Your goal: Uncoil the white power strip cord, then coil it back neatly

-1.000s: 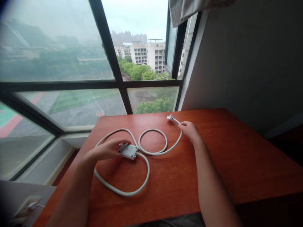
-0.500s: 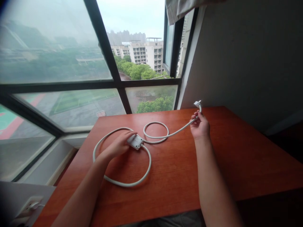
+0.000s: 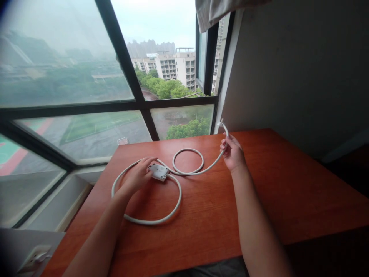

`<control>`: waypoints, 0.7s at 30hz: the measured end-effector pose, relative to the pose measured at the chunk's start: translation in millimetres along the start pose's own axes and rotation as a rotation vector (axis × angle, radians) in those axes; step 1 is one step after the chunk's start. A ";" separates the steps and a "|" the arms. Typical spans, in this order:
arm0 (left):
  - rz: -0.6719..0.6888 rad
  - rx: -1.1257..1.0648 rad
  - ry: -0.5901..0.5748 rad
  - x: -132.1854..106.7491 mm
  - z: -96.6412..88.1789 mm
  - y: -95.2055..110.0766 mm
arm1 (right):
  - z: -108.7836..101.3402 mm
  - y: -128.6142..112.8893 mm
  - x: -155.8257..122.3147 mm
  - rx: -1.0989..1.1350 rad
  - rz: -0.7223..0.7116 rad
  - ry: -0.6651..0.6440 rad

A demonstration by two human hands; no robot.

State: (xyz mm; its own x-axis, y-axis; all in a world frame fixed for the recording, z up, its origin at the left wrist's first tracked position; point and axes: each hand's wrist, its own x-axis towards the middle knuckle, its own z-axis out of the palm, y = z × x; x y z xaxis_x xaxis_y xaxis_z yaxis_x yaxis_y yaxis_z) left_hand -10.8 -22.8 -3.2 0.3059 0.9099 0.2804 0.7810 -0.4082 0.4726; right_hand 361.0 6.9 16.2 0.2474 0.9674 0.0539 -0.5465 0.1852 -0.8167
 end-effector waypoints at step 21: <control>0.266 -0.076 0.074 34.1 -8.2 81.0 | 32.9 13.2 -25.1 -1.379 -0.746 -0.379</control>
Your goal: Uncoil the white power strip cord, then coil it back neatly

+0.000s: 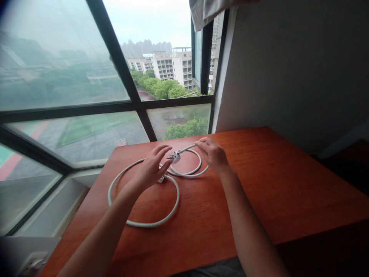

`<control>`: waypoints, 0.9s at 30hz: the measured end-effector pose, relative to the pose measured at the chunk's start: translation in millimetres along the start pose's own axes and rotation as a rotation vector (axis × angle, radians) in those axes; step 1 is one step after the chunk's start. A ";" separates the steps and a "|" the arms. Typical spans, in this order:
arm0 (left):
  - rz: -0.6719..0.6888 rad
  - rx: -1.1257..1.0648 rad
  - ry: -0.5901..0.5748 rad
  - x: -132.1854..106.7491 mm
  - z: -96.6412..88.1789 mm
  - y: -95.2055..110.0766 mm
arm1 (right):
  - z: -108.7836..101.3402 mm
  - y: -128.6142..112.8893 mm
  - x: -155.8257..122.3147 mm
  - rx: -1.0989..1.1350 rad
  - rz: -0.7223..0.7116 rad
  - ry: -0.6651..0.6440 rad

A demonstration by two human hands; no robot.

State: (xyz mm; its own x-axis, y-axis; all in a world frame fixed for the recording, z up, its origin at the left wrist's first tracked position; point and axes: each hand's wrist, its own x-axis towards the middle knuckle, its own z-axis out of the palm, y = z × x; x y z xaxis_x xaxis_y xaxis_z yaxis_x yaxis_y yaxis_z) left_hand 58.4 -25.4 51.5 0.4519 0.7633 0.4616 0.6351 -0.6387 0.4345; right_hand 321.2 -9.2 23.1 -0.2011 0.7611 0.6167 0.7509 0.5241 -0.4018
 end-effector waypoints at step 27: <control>-0.612 -1.572 0.525 12.0 -13.7 -3.7 | 77.5 -45.0 -12.1 0.723 0.380 -0.169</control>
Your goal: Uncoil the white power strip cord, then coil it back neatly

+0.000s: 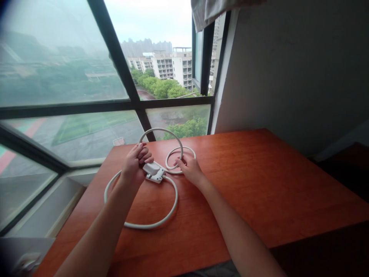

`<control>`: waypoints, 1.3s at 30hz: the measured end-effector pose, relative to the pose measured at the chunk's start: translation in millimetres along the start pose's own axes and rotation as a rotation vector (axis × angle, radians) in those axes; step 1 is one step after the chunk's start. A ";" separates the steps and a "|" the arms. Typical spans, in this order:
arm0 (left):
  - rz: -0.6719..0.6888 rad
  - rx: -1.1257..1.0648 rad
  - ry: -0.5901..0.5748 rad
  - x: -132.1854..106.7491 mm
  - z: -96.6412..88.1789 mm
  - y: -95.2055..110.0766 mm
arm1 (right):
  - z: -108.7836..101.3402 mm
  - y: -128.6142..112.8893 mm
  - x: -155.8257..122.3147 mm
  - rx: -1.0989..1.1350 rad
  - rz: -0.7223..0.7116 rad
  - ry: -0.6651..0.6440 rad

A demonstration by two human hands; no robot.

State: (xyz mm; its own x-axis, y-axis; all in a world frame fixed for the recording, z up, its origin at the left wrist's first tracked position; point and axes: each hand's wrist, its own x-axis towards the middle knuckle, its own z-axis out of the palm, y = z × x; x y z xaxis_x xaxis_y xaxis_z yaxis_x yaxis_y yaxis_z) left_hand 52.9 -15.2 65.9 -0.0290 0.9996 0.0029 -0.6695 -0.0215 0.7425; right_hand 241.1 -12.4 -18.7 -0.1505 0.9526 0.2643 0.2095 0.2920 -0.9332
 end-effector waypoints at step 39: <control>-0.295 -0.160 0.136 -2.9 -24.2 -30.7 | -35.4 -1.4 0.7 -0.513 0.119 0.124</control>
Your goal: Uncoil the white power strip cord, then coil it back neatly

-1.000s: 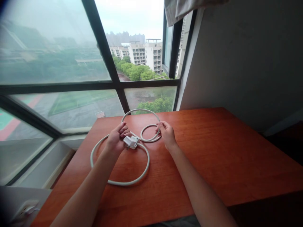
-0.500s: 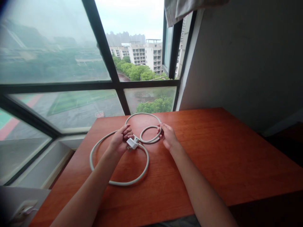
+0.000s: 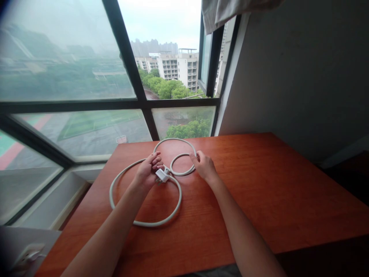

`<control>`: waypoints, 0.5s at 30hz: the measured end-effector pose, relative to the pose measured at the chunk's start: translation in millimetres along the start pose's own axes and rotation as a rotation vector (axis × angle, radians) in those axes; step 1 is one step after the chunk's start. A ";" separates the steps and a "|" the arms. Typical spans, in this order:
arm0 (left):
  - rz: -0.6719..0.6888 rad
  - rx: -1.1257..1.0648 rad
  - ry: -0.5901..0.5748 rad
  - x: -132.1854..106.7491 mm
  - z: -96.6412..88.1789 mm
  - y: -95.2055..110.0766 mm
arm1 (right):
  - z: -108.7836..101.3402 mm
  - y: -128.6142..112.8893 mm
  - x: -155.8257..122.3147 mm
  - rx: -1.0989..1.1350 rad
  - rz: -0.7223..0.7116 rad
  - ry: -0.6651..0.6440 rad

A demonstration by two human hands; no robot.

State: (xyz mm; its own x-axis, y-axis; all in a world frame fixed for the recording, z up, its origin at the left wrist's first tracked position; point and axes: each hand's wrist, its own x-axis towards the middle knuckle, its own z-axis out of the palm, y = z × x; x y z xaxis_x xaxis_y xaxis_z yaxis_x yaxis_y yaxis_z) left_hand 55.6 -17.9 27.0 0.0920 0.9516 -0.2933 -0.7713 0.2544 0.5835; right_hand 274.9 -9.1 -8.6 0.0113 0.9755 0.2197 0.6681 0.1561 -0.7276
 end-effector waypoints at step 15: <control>-0.006 0.026 -0.015 4.4 -6.4 -3.8 | 2.2 12.7 6.1 -0.199 0.038 0.030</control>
State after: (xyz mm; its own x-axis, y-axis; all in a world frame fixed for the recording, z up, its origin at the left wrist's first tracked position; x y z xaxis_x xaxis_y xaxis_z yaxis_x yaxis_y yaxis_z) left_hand 54.9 -15.8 18.6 0.1059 0.9524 -0.2860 -0.7540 0.2644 0.6013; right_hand 281.8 -0.9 -18.0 0.0591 0.9746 0.2161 0.8007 0.0829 -0.5932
